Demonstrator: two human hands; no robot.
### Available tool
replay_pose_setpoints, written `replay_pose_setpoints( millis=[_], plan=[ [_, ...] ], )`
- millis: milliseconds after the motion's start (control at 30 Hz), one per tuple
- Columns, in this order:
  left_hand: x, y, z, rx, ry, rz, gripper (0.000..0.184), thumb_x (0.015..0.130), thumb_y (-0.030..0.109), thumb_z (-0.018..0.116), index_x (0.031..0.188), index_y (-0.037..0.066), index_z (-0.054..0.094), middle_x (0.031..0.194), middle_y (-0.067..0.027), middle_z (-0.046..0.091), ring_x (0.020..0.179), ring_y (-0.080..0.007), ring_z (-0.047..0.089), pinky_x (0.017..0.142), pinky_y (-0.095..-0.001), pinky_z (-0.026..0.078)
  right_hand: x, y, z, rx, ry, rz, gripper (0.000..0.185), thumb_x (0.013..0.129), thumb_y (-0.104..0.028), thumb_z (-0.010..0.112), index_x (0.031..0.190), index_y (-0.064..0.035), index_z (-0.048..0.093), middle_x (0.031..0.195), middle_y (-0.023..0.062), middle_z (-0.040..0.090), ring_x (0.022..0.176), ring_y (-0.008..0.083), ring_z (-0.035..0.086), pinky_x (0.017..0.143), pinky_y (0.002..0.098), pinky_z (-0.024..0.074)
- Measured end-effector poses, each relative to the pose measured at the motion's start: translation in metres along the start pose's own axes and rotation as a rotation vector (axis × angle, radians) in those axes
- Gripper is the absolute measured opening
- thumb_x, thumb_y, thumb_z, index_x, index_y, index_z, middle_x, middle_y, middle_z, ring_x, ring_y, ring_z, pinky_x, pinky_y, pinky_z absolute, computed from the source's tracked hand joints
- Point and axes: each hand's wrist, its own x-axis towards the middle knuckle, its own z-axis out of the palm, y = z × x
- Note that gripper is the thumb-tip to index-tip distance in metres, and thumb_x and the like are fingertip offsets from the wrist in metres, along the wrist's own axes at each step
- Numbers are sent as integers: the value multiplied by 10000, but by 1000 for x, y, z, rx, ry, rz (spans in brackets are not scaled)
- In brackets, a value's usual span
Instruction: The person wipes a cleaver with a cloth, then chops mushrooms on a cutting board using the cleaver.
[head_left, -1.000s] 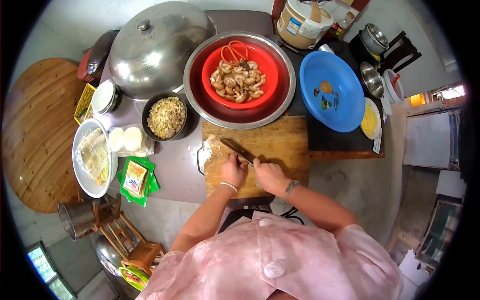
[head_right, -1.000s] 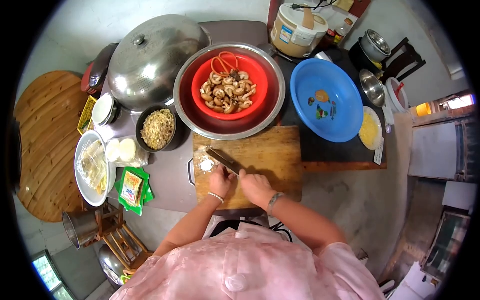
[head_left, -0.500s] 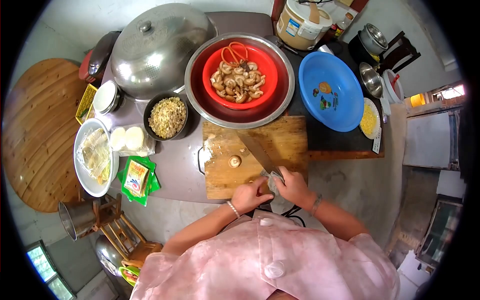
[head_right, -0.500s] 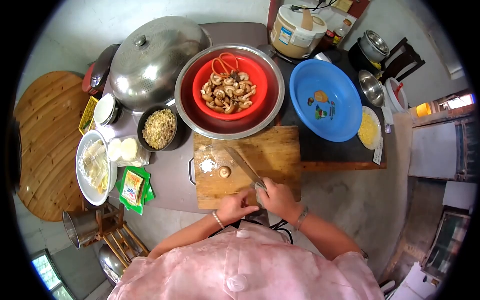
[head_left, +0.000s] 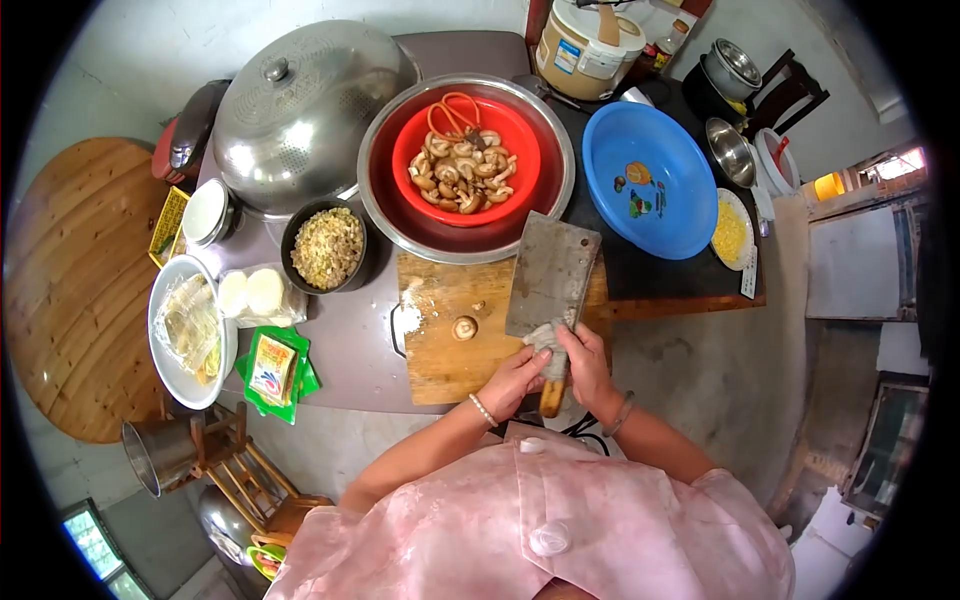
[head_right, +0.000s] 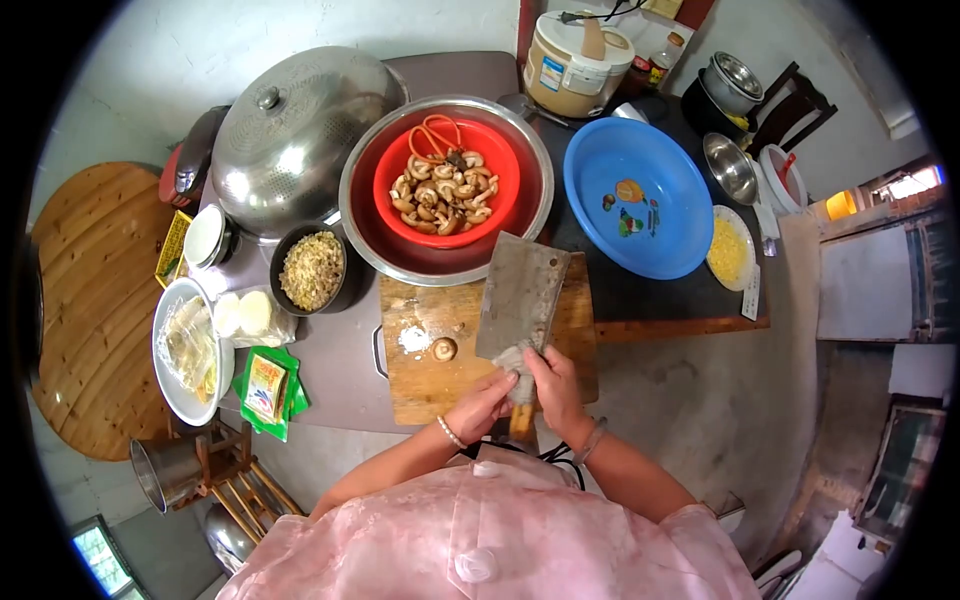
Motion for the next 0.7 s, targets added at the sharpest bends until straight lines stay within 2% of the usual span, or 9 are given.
replay_pose_setpoints(
  millis=[33, 100, 267, 333, 400, 433, 533, 567, 700],
  plan=[
    [-1, 7, -3, 125, -5, -35, 284, 957, 353, 605, 1052, 86, 600, 841, 60, 575, 641, -34, 425, 566, -197, 350, 4, 6, -6, -67, -7, -16, 217, 978, -138, 495, 890, 37, 588, 884, 40, 614, 869, 125, 540, 802, 266, 428],
    [-2, 9, 3, 94, -24, -8, 265, 938, 341, 637, 1032, 94, 612, 815, 64, 573, 612, -30, 423, 540, -190, 341, 7, 9, -12, -289, -32, -123, 288, 991, -169, 467, 856, 50, 597, 958, 74, 616, 927, 198, 548, 865, 295, 406],
    [-9, 3, 12, 108, 46, -19, 223, 911, 308, 682, 962, 95, 638, 747, 68, 560, 562, -27, 419, 501, -188, 321, 0, 7, 2, -300, 12, -326, 298, 998, -172, 451, 962, 77, 610, 1099, 134, 592, 961, 222, 553, 874, 305, 412],
    [-8, 4, 10, 60, 58, -13, 196, 904, 234, 686, 1003, 68, 656, 821, 34, 630, 667, -47, 537, 584, -204, 418, -4, -4, 9, -365, 15, -365, 307, 1003, -170, 437, 962, 81, 610, 1081, 127, 602, 957, 209, 556, 869, 305, 416],
    [-8, 12, 11, 48, 83, 7, 222, 889, 183, 698, 1048, 33, 663, 908, 3, 671, 766, -65, 594, 667, -216, 467, 6, 10, -19, -220, -109, -42, 312, 1000, -177, 431, 990, 81, 607, 1072, 107, 611, 956, 182, 556, 864, 292, 420],
    [-3, 10, -1, 20, 56, 44, 187, 894, 122, 663, 1063, 43, 665, 974, -12, 688, 846, -117, 648, 748, -268, 515, 10, 11, -26, -145, -171, 116, 315, 999, -180, 429, 1004, 80, 606, 1068, 98, 616, 955, 168, 556, 861, 286, 422],
    [-11, 26, -15, 24, -33, 62, 226, 891, 71, 633, 1114, 38, 647, 1028, -30, 685, 900, -121, 641, 798, -273, 510, 25, 2, -23, -35, -323, -134, 297, 961, -156, 440, 1065, 62, 612, 1067, 60, 621, 956, 132, 552, 863, 255, 421],
    [-15, 33, -14, 10, -42, 49, 231, 892, 67, 629, 1120, 35, 643, 1033, -31, 684, 903, -122, 641, 806, -273, 511, 28, 1, -27, 16, -382, -8, 322, 905, -106, 454, 1155, 37, 599, 1099, 41, 616, 978, 121, 552, 878, 243, 421],
    [-16, 43, -20, -37, -88, 16, 230, 895, 66, 619, 1121, 25, 631, 1045, -35, 677, 918, -125, 640, 832, -277, 517, 31, 22, -43, 6, -588, 232, 362, 901, -70, 455, 1229, 38, 562, 1134, 34, 617, 993, 120, 567, 899, 267, 437]
  ],
)
